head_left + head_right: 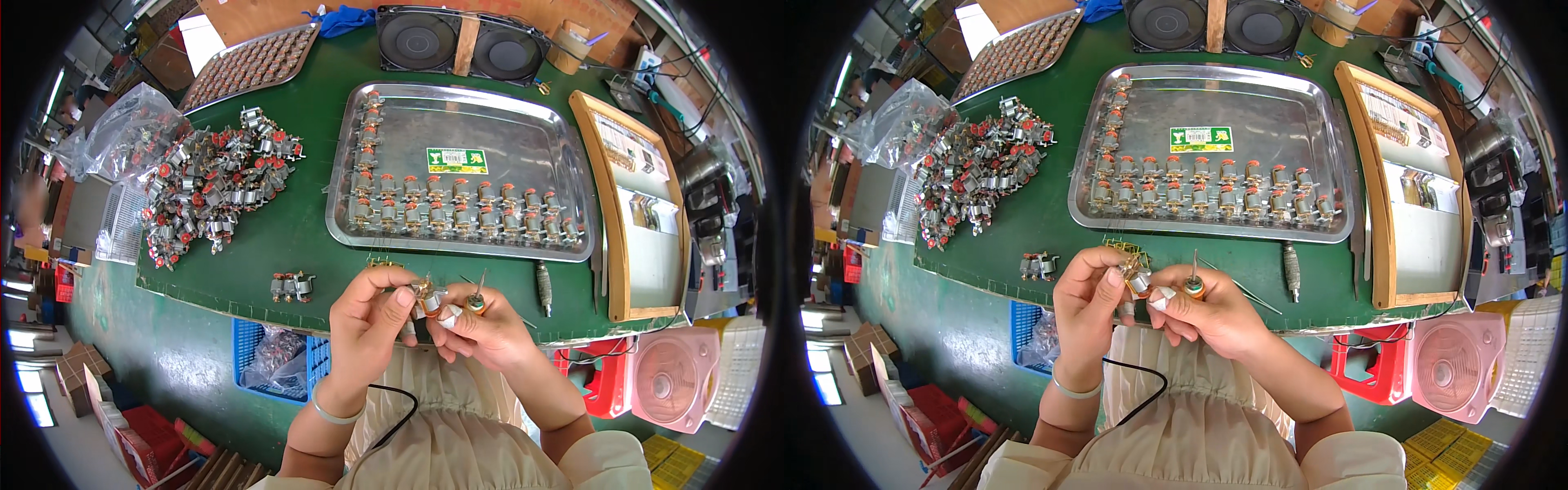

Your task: The user is assembling small electrical components, specifically potentiometers, by attaching components and using a manual screwdriver.

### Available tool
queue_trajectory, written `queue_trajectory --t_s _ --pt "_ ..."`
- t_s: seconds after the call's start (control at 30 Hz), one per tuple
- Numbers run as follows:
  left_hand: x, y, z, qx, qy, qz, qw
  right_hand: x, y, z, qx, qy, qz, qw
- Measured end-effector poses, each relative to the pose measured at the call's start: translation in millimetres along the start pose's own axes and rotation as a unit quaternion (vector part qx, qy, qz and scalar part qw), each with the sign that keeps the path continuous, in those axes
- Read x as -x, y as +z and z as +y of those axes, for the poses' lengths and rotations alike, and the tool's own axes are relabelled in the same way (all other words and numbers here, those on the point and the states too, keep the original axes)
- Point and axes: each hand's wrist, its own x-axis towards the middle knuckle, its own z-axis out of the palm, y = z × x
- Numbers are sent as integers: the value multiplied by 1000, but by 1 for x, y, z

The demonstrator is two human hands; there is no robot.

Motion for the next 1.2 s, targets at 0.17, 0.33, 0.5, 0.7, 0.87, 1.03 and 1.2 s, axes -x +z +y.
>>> queue_trajectory --t_s 0.17,0.33,0.5,0.7,0.87,1.03,1.2 --pt "-1 8 -10 -32 76 35 996 0 11 4 206 -137 94 964" --pt "0 14 -14 -30 116 54 991 4 7 6 141 -145 105 974" --pt "2 21 -15 -79 166 89 979 4 12 8 102 -175 126 971" --pt "2 22 -13 -109 183 86 973 4 21 -2 -4 -99 128 987" --pt "3 20 -13 -89 177 90 976 7 20 -5 7 -57 115 992" --pt "2 24 -17 -78 176 90 977 4 3 16 360 -316 120 870" --pt "3 22 -15 -42 166 84 982 8 17 -5 132 -132 92 978"
